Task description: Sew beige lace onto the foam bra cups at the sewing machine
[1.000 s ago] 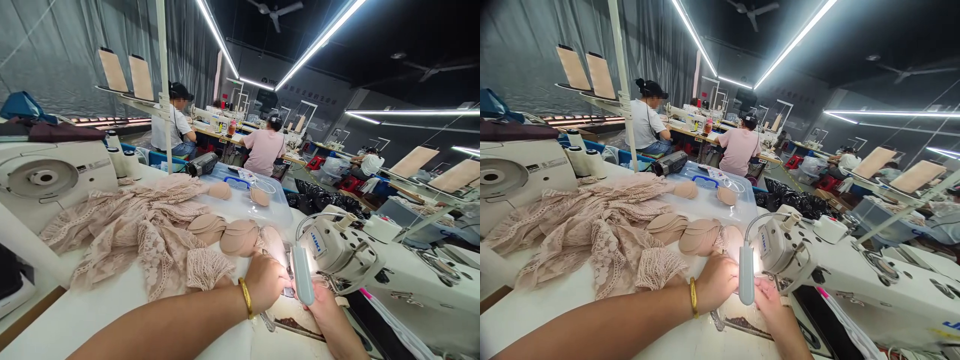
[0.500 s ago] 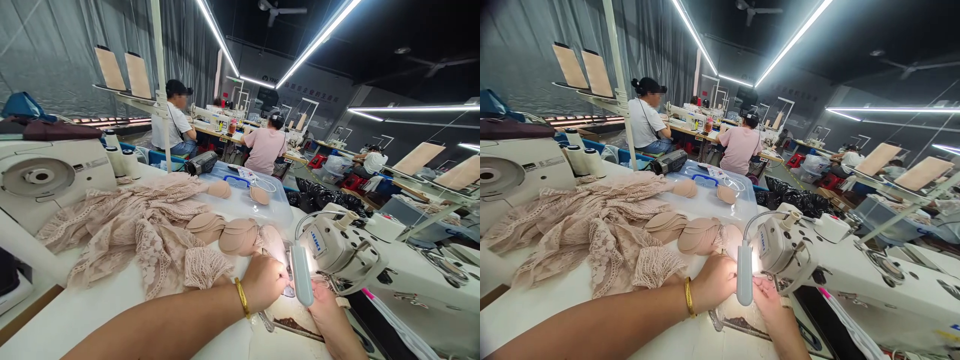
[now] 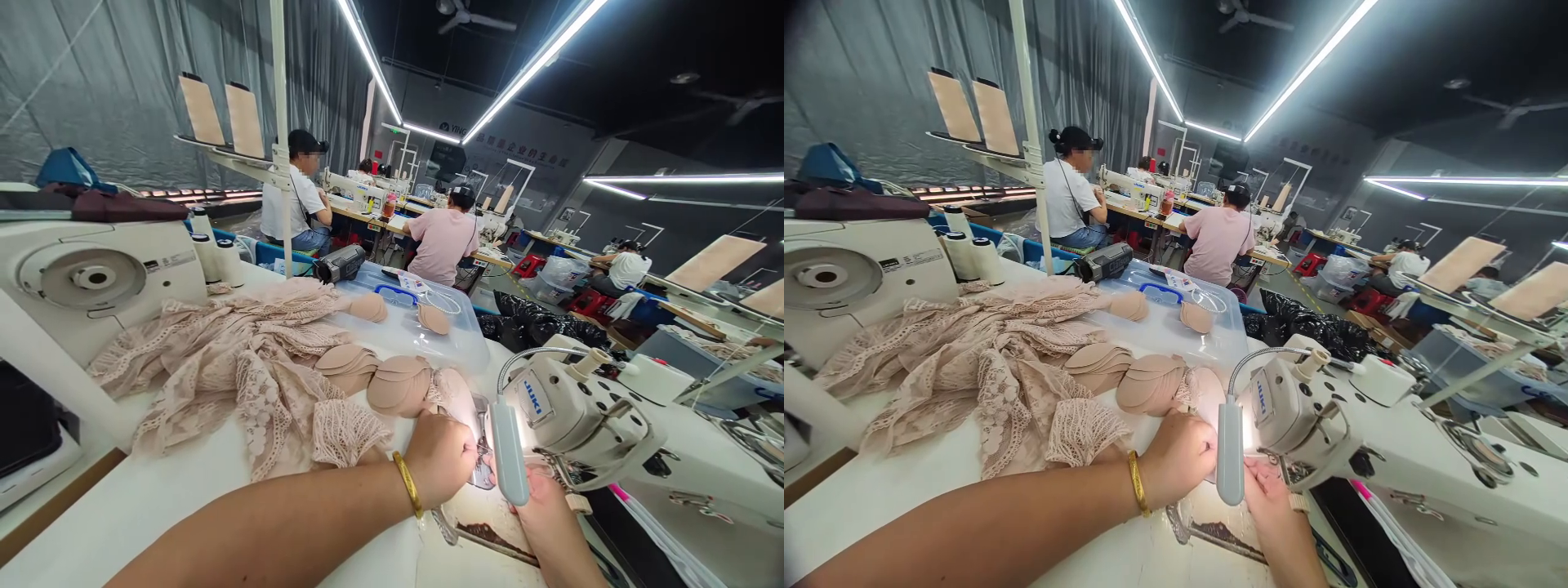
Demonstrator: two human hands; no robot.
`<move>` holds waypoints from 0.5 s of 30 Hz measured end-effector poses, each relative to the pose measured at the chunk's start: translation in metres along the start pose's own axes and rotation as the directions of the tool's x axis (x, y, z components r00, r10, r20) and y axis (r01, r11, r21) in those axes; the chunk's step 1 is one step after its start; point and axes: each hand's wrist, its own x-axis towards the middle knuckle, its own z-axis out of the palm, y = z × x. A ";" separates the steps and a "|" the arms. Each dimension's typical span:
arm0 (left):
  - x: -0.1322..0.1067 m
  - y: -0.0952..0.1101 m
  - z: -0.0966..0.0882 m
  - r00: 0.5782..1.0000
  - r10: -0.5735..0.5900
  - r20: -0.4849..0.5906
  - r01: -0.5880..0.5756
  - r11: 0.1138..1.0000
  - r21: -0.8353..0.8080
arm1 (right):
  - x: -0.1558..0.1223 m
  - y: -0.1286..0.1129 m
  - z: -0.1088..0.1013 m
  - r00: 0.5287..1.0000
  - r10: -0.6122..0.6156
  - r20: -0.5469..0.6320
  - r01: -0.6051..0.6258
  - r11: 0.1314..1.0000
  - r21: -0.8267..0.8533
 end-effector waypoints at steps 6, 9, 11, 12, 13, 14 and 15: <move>0.000 0.001 0.000 1.000 0.008 0.005 -0.008 1.000 0.007 | 0.001 -0.004 0.003 0.998 0.058 -0.034 -0.055 0.995 0.079; 0.000 0.001 0.000 1.000 0.009 0.004 -0.009 1.000 0.005 | 0.003 -0.004 0.005 0.997 0.065 -0.035 -0.060 0.991 0.121; 0.000 0.000 0.000 1.000 0.008 0.001 -0.008 1.000 0.005 | 0.003 -0.004 0.005 0.998 0.060 -0.035 -0.054 0.988 0.142; 0.000 0.000 0.001 1.000 0.009 0.000 -0.009 1.000 0.004 | 0.002 -0.005 0.005 0.998 0.054 -0.036 -0.048 0.987 0.151; 0.000 0.000 0.002 1.000 0.010 -0.001 -0.010 1.000 0.003 | 0.001 -0.006 0.004 0.998 0.047 -0.038 -0.041 0.986 0.159; 0.000 -0.001 0.002 1.000 0.011 -0.001 -0.011 1.000 0.001 | 0.000 -0.008 0.004 0.998 0.035 -0.042 -0.028 0.986 0.165; 0.000 -0.001 0.003 1.000 0.014 -0.001 -0.014 1.000 -0.001 | -0.002 -0.009 0.003 0.999 0.025 -0.047 -0.016 0.985 0.170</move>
